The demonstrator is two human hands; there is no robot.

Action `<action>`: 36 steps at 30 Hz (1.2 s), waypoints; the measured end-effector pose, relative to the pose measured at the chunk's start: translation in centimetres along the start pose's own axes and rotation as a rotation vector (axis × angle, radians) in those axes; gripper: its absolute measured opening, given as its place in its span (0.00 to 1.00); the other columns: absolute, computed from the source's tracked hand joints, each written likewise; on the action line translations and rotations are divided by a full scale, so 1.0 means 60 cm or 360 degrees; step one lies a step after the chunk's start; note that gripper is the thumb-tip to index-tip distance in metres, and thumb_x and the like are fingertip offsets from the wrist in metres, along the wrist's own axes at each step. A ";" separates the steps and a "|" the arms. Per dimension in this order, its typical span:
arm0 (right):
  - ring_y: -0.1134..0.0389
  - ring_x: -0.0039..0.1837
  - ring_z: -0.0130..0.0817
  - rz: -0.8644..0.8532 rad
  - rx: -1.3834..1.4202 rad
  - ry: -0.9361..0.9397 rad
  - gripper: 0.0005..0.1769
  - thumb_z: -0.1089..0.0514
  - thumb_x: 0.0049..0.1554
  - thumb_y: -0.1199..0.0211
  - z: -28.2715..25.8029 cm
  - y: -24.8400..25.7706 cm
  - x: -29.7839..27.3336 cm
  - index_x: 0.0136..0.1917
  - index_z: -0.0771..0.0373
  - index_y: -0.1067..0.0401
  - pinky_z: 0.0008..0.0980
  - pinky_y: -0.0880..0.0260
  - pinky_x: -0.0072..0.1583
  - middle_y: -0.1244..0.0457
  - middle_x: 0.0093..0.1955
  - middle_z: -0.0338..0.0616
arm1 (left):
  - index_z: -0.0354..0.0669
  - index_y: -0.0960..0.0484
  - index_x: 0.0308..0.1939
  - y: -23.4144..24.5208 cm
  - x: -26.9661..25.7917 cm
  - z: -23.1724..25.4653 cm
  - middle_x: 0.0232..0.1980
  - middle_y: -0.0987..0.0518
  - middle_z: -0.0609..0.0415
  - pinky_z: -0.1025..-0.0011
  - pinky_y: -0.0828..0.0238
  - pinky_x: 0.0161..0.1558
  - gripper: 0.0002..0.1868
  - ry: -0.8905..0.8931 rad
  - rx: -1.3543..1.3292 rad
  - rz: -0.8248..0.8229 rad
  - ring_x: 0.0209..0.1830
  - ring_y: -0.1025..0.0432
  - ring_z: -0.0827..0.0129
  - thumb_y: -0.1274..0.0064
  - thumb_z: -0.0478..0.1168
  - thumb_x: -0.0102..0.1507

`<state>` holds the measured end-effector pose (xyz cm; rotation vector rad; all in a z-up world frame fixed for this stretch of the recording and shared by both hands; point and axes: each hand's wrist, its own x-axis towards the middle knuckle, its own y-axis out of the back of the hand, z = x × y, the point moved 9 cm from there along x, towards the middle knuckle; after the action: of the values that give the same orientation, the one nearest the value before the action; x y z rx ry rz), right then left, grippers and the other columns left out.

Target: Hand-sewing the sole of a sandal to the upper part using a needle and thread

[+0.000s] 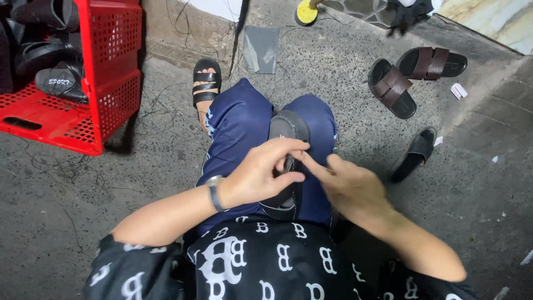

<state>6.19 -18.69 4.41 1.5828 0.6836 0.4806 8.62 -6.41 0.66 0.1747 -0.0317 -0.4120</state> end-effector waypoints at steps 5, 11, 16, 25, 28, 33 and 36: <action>0.44 0.27 0.24 -0.0739 0.0091 -0.0263 0.48 0.63 0.46 0.43 0.078 -0.027 -0.059 0.75 0.31 0.52 0.25 0.42 0.27 0.46 0.37 0.28 | 0.38 0.29 0.53 0.004 0.004 0.032 0.41 0.28 0.51 0.70 0.34 0.43 0.20 -0.0204 0.0402 0.0022 0.39 0.33 0.60 0.47 0.32 0.57; 0.43 0.32 0.22 0.0348 0.1676 0.0012 0.12 0.75 0.44 0.37 0.004 -0.039 0.029 0.43 0.68 0.30 0.19 0.42 0.35 0.37 0.48 0.44 | 0.41 0.35 0.64 0.042 -0.013 0.027 0.40 0.26 0.54 0.73 0.34 0.40 0.33 -0.0131 0.0603 -0.0120 0.36 0.33 0.65 0.43 0.45 0.57; 0.36 0.31 0.25 0.0156 0.1827 0.0005 0.18 0.74 0.46 0.45 -0.012 -0.035 0.056 0.50 0.67 0.27 0.20 0.38 0.34 0.34 0.33 0.40 | 0.43 0.41 0.68 0.044 -0.028 0.025 0.30 0.17 0.60 0.84 0.44 0.25 0.39 0.0282 -0.0385 -0.0305 0.21 0.31 0.81 0.42 0.30 0.56; 0.57 0.20 0.17 0.0926 0.2767 -0.0534 0.22 0.48 0.58 0.55 0.173 0.020 -0.055 0.22 0.45 0.45 0.18 0.55 0.24 0.52 0.18 0.26 | 0.39 0.24 0.29 0.143 -0.001 0.059 0.31 0.29 0.55 0.70 0.34 0.38 0.11 -0.0227 0.1030 0.0180 0.32 0.33 0.65 0.37 0.40 0.54; 0.51 0.29 0.26 0.0988 0.2274 -0.0462 0.17 0.54 0.57 0.52 0.176 0.040 -0.057 0.26 0.51 0.42 0.26 0.49 0.34 0.47 0.25 0.33 | 0.39 0.30 0.24 0.279 -0.017 -0.009 0.27 0.34 0.51 0.61 0.38 0.41 0.18 -0.0144 0.1543 0.0412 0.30 0.39 0.57 0.34 0.37 0.59; 0.37 0.48 0.46 0.1080 0.1105 -0.0192 0.07 0.68 0.55 0.44 0.170 0.086 -0.032 0.36 0.64 0.36 0.46 0.35 0.55 0.38 0.42 0.51 | 0.30 0.24 0.42 0.192 0.017 0.111 0.47 0.26 0.41 0.57 0.37 0.51 0.08 -0.0380 0.1586 0.0524 0.47 0.34 0.48 0.51 0.31 0.60; 0.36 0.40 0.37 0.0713 0.1016 -0.0158 0.16 0.66 0.50 0.36 0.099 -0.001 0.000 0.52 0.64 0.34 0.36 0.34 0.44 0.33 0.48 0.44 | 0.35 0.27 0.31 0.080 0.003 0.088 0.46 0.29 0.43 0.55 0.39 0.49 0.06 -0.0615 0.1199 0.0151 0.50 0.37 0.46 0.52 0.36 0.60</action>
<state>10.14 -23.09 3.58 2.3700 0.4167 0.5334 10.36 -3.03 6.67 0.8305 -0.5781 -0.3177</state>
